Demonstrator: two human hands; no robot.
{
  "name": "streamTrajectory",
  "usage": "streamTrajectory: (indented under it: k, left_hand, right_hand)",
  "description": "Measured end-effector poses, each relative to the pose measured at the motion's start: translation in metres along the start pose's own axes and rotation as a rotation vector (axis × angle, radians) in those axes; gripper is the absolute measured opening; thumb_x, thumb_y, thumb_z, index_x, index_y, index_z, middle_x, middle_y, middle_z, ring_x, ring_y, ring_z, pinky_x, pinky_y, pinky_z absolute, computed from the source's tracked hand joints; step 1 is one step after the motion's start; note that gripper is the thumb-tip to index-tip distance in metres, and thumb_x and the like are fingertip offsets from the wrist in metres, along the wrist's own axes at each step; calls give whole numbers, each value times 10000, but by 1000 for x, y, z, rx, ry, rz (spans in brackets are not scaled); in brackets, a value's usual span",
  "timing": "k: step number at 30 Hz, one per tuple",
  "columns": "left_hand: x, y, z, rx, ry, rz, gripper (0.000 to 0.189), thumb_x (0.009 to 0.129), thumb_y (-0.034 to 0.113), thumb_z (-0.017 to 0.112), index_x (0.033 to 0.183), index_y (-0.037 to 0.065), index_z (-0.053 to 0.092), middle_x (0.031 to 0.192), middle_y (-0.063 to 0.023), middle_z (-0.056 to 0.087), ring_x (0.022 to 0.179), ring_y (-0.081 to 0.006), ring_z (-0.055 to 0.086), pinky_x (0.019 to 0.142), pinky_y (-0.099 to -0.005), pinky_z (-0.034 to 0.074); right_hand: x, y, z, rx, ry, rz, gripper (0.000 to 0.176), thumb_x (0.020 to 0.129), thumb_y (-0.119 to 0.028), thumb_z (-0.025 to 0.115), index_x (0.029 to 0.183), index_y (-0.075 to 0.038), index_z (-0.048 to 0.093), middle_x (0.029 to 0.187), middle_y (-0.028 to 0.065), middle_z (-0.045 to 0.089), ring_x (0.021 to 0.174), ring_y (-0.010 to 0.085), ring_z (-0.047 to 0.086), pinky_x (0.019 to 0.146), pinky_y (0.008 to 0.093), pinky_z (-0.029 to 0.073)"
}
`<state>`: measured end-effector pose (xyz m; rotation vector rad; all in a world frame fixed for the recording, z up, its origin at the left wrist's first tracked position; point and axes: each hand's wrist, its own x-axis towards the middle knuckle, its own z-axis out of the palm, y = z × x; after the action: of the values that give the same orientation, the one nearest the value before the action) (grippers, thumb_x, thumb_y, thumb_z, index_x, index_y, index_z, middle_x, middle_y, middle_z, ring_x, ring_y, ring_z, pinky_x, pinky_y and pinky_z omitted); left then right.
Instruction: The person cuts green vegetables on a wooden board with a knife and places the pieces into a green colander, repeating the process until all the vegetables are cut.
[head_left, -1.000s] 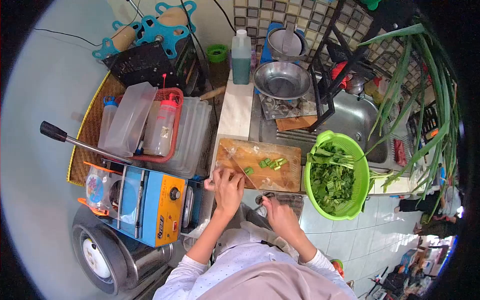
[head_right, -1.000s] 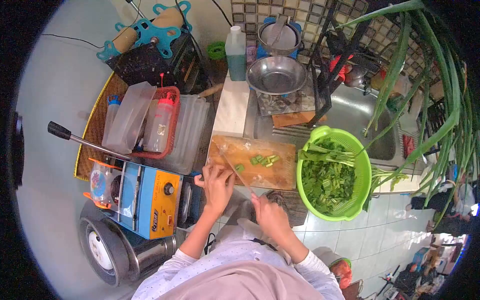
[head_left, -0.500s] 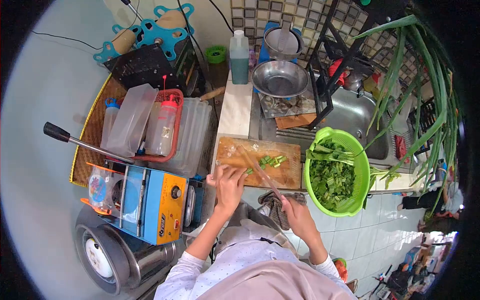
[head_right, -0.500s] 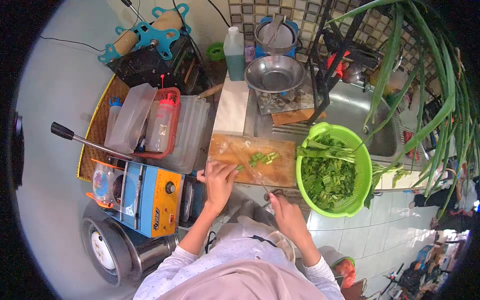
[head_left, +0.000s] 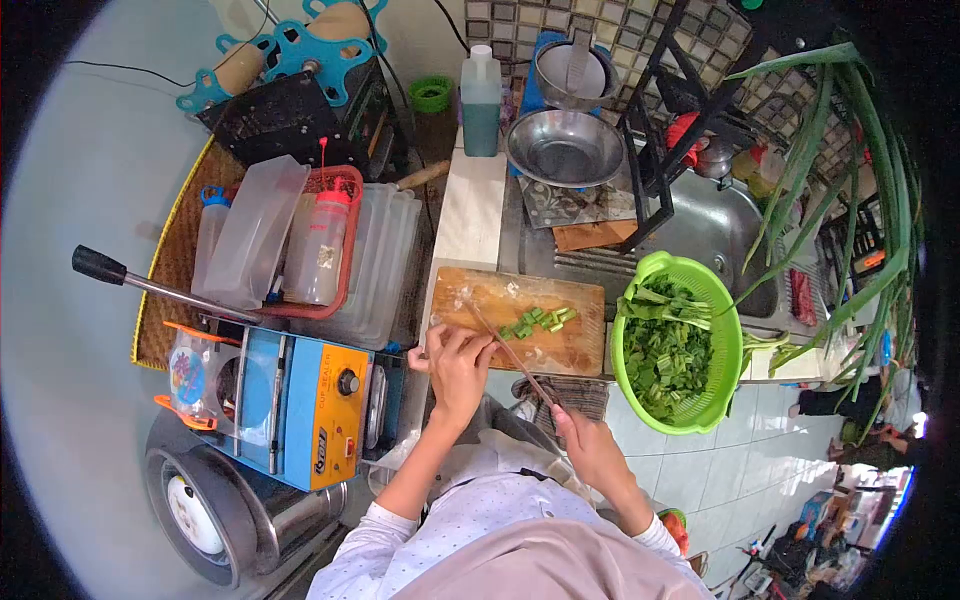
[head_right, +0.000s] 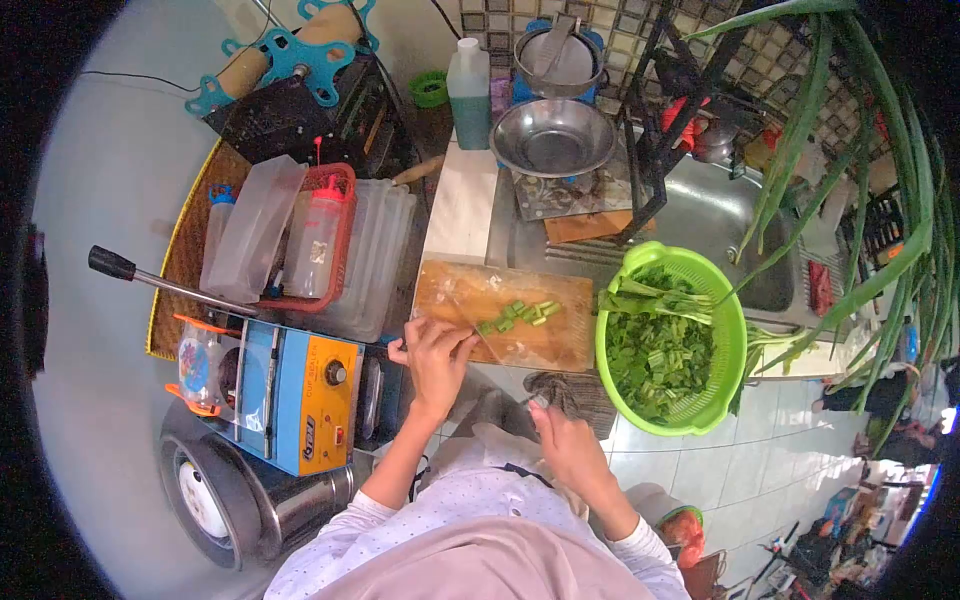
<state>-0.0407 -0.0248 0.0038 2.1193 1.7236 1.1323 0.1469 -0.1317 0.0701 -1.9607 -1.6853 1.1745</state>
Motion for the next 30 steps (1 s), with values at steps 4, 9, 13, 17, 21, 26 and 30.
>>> streamTrajectory:
  k: [4, 9, 13, 17, 21, 26, 30]
  left_hand:
    - [6, 5, -6, 6, -18, 23, 110, 674, 121, 768, 765, 94, 712, 804, -27, 621, 947, -294, 494, 848, -397, 377]
    - [4, 2, -2, 19, -44, 26, 97, 678, 111, 763, 756, 94, 709, 784, -37, 616, 937, -296, 496, 845, -403, 378]
    - [4, 5, -7, 54, -50, 26, 106, 693, 122, 748, 795, 109, 721, 845, -29, 601, 960, -299, 487, 847, -423, 368]
    - [-2, 7, -12, 93, -85, -1, 183, 720, 130, 726, 903, 134, 728, 900, -9, 590, 995, -293, 479, 851, -425, 351]
    - [-6, 7, -19, 225, -130, 52, 216, 736, 122, 711, 951, 139, 722, 882, -15, 607, 1002, -290, 485, 852, -427, 349]
    - [0, -2, -14, -3, -15, -33, 172, 698, 84, 732, 868, 110, 722, 834, -38, 647, 978, -300, 500, 847, -411, 399]
    - [-1, -1, -16, 12, 12, -31, 128, 680, 71, 744, 802, 102, 718, 820, -43, 646, 965, -303, 505, 843, -398, 410]
  right_hand:
    - [3, 0, 2, -137, -32, 8, 400, 997, -322, 391, 993, 30, 581, 755, 266, 609, 704, 466, 580, 616, 510, 451]
    - [22, -2, 15, -108, 15, -61, 438, 994, -376, 361, 921, 15, 545, 686, 309, 587, 659, 505, 574, 599, 577, 454]
    - [32, -6, 15, -109, 36, -56, 437, 994, -374, 356, 939, 12, 554, 709, 299, 596, 686, 506, 573, 624, 577, 453]
    - [30, 6, 3, -19, 29, -113, 429, 995, -364, 357, 951, 6, 571, 735, 289, 601, 719, 503, 569, 645, 573, 442]
    - [14, -2, -8, 23, 49, -53, 428, 997, -348, 357, 939, 10, 584, 764, 283, 594, 736, 487, 565, 636, 550, 420]
    - [7, -9, -8, 80, 43, -21, 395, 991, -307, 396, 900, 19, 600, 754, 233, 611, 726, 419, 593, 648, 439, 454]
    - [3, -13, -5, 94, 16, -51, 396, 993, -308, 396, 906, 15, 607, 754, 229, 612, 718, 416, 591, 643, 438, 452]
